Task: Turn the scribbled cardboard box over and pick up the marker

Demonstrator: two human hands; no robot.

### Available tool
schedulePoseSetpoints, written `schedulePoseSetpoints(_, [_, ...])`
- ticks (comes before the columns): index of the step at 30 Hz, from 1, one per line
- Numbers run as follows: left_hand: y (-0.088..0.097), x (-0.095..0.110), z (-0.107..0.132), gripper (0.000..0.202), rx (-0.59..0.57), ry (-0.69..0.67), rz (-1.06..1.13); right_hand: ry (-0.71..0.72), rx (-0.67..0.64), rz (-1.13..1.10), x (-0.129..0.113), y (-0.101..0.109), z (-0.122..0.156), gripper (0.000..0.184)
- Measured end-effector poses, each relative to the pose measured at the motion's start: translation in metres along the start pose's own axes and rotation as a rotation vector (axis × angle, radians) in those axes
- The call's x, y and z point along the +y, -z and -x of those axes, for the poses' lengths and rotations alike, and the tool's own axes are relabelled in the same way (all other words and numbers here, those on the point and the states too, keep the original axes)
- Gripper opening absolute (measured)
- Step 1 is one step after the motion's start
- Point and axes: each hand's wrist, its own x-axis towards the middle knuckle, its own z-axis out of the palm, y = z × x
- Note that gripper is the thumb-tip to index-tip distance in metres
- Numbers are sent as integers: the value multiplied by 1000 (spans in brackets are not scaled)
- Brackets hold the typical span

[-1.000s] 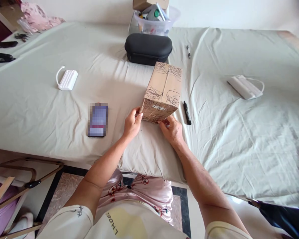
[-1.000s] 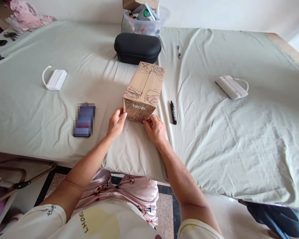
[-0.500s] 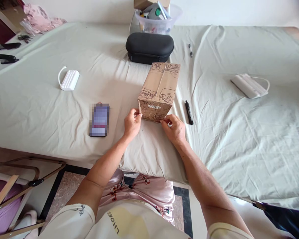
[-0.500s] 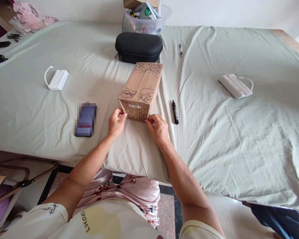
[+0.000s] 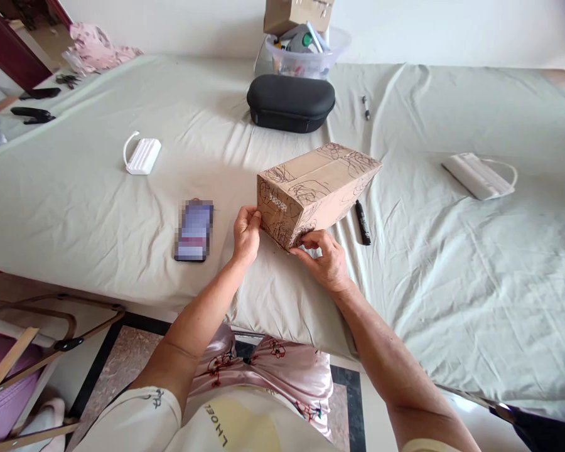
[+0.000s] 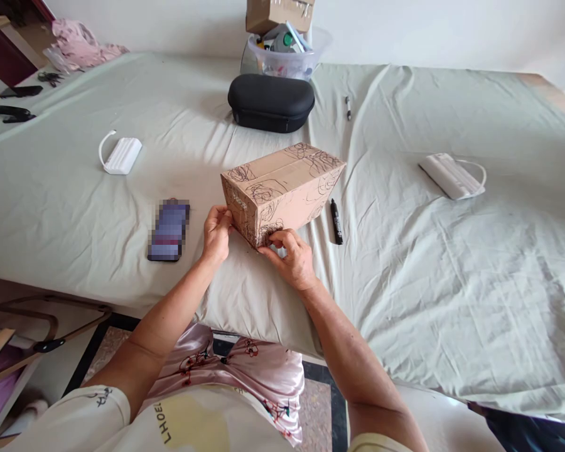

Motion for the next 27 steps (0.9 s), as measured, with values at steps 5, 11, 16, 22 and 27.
schedulePoseSetpoints(5, [-4, 9, 2, 41, -20, 91, 73, 75, 87, 85, 8, 5, 1, 34])
schedulePoseSetpoints(11, [-4, 19, -1, 39, 10, 158, 213, -80, 199, 127, 21, 13, -1, 29])
schedulePoseSetpoints(16, [-2, 22, -3, 41, -21, 216, 274, -262, 351, 151, 36, 25, -4, 34])
schedulePoseSetpoints(22, [-1, 17, -7, 45, -32, 312, 226, -460, 539, 9, 40, 31, -6, 38])
schedulePoseSetpoints(27, [3, 12, -11, 31, -65, 279, 139, -502, 598, -120, 43, 31, -9, 47])
